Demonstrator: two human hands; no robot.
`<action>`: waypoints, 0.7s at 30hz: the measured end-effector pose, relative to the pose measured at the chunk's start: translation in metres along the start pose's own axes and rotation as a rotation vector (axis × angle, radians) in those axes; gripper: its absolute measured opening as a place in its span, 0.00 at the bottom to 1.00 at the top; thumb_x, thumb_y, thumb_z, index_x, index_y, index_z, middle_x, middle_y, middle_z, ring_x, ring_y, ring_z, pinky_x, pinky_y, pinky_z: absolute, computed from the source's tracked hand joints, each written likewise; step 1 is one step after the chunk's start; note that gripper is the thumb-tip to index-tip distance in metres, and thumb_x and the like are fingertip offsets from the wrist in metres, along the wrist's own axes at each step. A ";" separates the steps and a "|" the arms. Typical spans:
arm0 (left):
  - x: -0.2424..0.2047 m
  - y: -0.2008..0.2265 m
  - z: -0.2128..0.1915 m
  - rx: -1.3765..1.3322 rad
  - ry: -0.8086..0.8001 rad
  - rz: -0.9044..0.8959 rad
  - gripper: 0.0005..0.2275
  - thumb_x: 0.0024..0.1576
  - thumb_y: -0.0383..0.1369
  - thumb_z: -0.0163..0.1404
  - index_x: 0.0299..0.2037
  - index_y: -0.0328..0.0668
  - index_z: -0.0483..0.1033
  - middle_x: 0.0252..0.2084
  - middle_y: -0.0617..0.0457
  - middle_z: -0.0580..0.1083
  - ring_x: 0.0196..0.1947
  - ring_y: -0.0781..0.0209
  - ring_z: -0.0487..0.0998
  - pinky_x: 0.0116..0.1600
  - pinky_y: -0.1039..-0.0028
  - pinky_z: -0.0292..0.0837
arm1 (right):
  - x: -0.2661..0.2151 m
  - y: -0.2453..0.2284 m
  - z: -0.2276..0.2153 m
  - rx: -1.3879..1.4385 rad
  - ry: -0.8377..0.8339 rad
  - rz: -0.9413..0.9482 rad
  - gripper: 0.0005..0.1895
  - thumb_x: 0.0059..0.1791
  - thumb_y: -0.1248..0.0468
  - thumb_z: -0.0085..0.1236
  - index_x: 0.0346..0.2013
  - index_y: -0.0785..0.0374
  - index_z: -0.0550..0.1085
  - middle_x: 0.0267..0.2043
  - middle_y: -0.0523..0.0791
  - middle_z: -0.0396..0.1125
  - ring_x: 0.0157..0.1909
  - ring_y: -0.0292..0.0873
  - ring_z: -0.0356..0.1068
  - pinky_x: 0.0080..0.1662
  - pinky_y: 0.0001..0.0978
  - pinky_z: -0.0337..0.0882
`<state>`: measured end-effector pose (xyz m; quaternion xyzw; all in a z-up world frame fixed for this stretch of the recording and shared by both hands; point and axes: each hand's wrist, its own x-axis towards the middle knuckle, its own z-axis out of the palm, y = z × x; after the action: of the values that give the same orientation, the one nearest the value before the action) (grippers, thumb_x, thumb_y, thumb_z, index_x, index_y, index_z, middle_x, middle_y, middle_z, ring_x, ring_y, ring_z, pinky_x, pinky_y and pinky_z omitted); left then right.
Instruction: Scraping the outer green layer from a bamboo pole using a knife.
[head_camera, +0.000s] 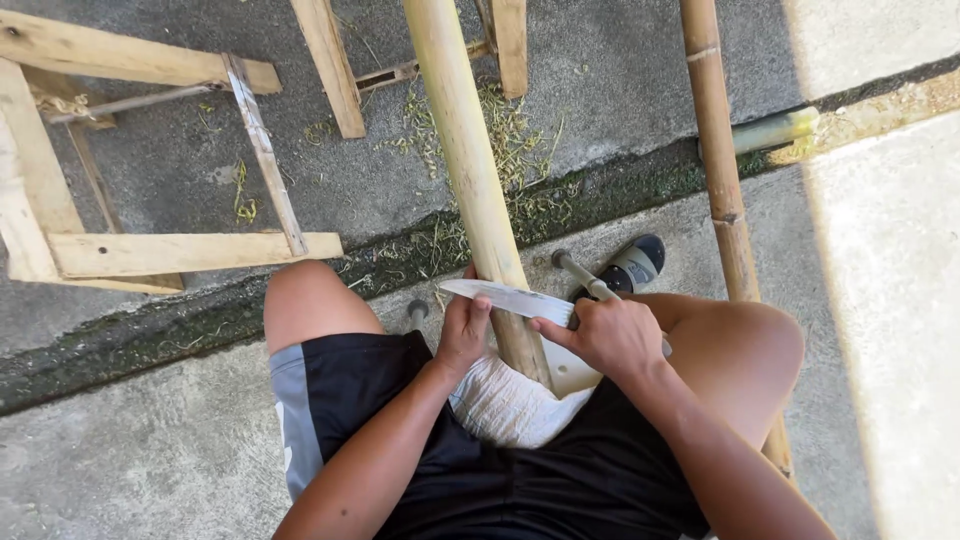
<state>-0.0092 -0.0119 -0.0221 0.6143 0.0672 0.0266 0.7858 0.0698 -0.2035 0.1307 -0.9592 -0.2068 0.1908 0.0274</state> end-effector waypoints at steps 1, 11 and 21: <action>-0.002 -0.009 -0.003 0.007 -0.006 -0.003 0.37 0.68 0.53 0.39 0.76 0.27 0.47 0.68 0.41 0.65 0.67 0.56 0.65 0.70 0.68 0.58 | 0.002 0.001 0.003 0.008 0.001 0.004 0.42 0.42 0.25 0.50 0.14 0.62 0.76 0.13 0.51 0.68 0.19 0.53 0.72 0.25 0.46 0.72; -0.003 -0.045 -0.017 -0.003 0.070 -0.232 0.34 0.68 0.54 0.35 0.70 0.26 0.57 0.58 0.43 0.70 0.58 0.58 0.72 0.62 0.67 0.69 | 0.000 -0.008 0.020 0.050 0.053 0.056 0.41 0.44 0.25 0.47 0.15 0.61 0.76 0.11 0.48 0.67 0.16 0.50 0.71 0.23 0.43 0.70; 0.020 0.018 -0.019 -0.258 0.022 -0.406 0.48 0.53 0.70 0.16 0.70 0.38 0.58 0.64 0.44 0.70 0.60 0.53 0.75 0.61 0.58 0.74 | 0.009 -0.014 -0.022 0.169 0.042 0.111 0.43 0.43 0.24 0.47 0.17 0.61 0.78 0.14 0.52 0.68 0.20 0.53 0.73 0.28 0.46 0.72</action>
<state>0.0091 0.0130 -0.0105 0.4824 0.1940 -0.1169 0.8461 0.0807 -0.1863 0.1500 -0.9672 -0.1359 0.1887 0.1020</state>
